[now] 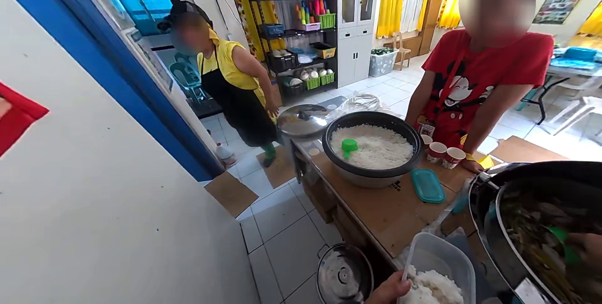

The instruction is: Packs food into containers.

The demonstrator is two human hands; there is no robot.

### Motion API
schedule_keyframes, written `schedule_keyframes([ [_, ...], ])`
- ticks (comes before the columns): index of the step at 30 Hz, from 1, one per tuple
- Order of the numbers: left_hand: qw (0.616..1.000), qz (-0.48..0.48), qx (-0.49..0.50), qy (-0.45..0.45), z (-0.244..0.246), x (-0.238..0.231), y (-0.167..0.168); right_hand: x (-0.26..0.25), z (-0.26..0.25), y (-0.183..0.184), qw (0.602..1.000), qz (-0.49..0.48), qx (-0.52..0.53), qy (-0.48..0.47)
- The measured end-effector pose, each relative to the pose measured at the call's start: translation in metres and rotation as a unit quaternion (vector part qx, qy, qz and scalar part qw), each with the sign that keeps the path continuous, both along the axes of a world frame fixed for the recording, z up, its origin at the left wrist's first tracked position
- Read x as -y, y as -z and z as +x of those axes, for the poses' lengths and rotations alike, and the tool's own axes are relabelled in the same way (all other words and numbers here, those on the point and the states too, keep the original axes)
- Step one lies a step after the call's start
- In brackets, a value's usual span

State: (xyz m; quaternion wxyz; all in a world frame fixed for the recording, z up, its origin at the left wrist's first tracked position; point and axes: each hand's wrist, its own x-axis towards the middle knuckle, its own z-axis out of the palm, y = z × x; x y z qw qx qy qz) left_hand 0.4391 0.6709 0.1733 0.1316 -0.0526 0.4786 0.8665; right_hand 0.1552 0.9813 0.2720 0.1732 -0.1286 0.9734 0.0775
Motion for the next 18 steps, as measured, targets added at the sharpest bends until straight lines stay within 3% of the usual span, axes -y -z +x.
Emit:
schedule_keyframes([
  [7, 0.999, 0.031, -0.017, 0.002, 0.002, 0.005, 0.014, 0.011, -0.001, -0.003, 0.999, 0.041, 0.006, 0.021],
  [18, 1.0, 0.007, -0.015, -0.008, 0.008, 0.001, 0.007, 0.014, 0.0, -0.004, 0.999, 0.041, -0.01, 0.022],
])
